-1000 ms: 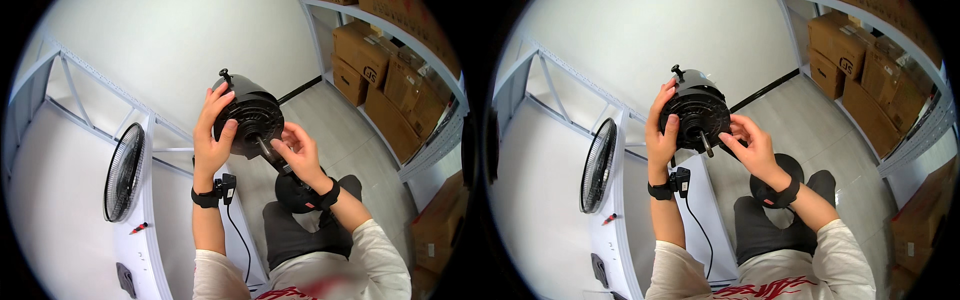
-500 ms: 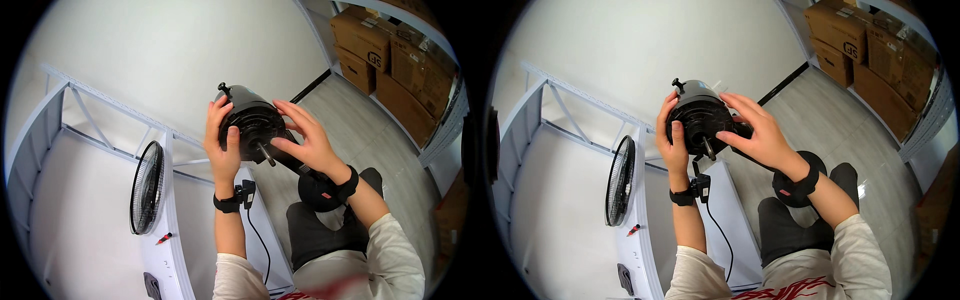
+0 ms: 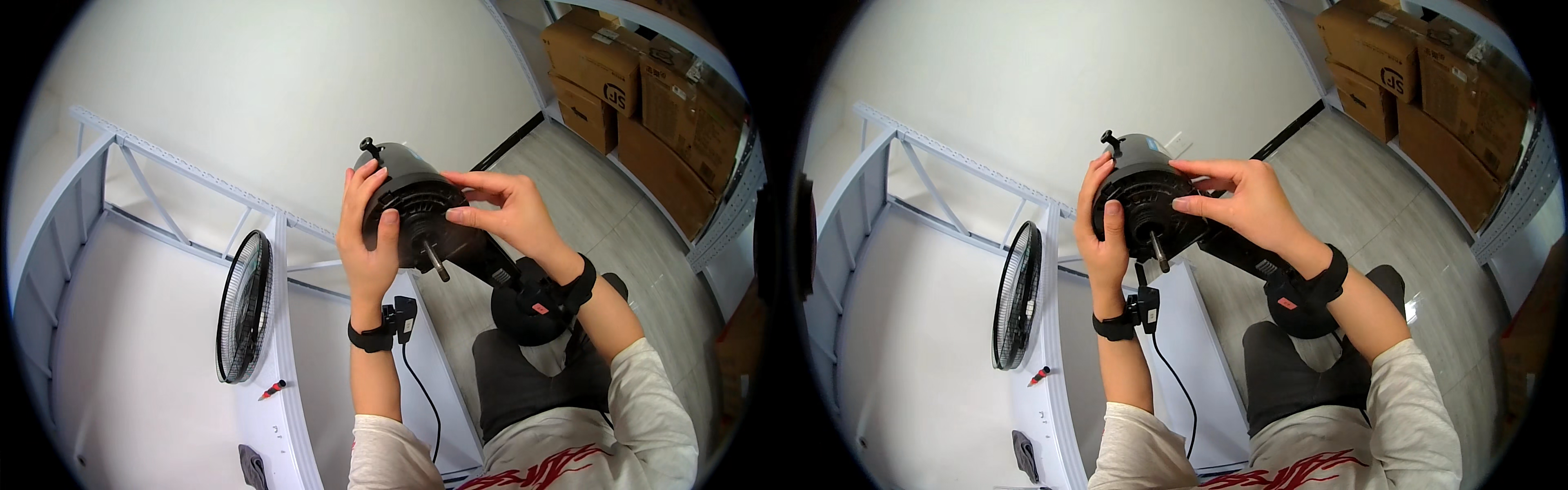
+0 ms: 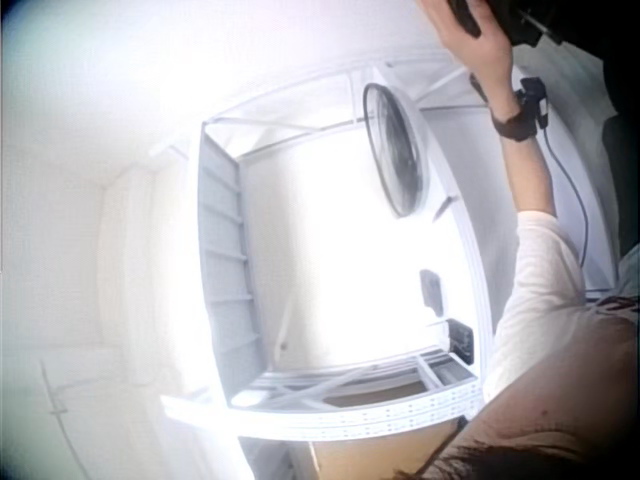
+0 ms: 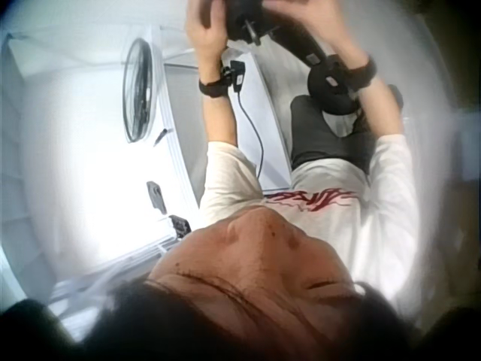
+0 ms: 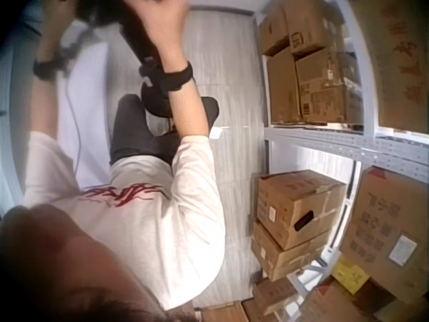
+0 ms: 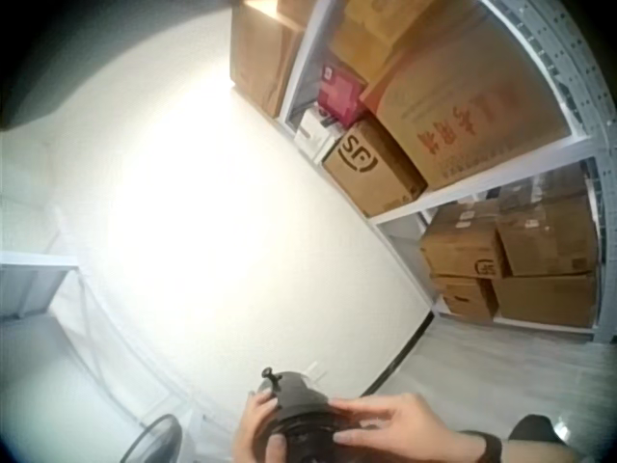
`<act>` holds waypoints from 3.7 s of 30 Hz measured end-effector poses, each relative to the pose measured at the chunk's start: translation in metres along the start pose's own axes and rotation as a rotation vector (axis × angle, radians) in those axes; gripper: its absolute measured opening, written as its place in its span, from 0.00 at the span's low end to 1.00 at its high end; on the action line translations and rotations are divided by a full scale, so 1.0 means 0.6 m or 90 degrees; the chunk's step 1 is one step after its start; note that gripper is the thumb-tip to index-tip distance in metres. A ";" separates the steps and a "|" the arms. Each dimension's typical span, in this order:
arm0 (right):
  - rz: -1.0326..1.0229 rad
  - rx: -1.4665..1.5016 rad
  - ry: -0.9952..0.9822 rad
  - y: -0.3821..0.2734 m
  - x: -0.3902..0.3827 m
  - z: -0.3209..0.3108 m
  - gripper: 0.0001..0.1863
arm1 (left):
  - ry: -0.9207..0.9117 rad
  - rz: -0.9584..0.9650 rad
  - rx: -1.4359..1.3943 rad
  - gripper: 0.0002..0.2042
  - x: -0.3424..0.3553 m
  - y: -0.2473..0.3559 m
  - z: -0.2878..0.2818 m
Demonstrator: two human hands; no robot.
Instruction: The person sits on the floor and uses a screwdriver to tighten screws on the motor housing of a standing fan. They rotate the motor to access different screws and later attach the fan cage to the motor assembly.
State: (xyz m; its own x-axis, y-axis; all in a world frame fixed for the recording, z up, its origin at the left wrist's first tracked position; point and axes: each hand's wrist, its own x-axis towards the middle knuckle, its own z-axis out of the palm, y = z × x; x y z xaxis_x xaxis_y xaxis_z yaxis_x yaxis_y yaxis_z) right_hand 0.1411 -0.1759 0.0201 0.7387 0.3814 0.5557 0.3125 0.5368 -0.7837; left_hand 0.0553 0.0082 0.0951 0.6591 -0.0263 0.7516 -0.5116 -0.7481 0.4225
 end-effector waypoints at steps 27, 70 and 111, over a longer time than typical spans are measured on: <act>-0.059 -0.046 -0.091 -0.020 0.045 -0.022 0.24 | -0.100 -0.077 -0.080 0.29 0.010 0.008 -0.026; -0.043 -0.058 -0.108 0.059 0.009 -0.009 0.48 | 0.026 0.124 0.041 0.66 -0.076 -0.098 0.004; -0.030 -0.175 -0.262 0.042 0.018 -0.031 0.53 | 0.158 0.098 0.037 0.73 -0.122 -0.113 0.054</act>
State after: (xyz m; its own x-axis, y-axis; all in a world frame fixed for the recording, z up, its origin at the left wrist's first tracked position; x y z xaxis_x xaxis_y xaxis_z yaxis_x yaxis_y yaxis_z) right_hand 0.1678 -0.1722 0.0013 0.4399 0.6565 0.6128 0.5267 0.3641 -0.7681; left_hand 0.0598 0.0391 -0.0049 0.4174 0.0148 0.9086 -0.5577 -0.7852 0.2690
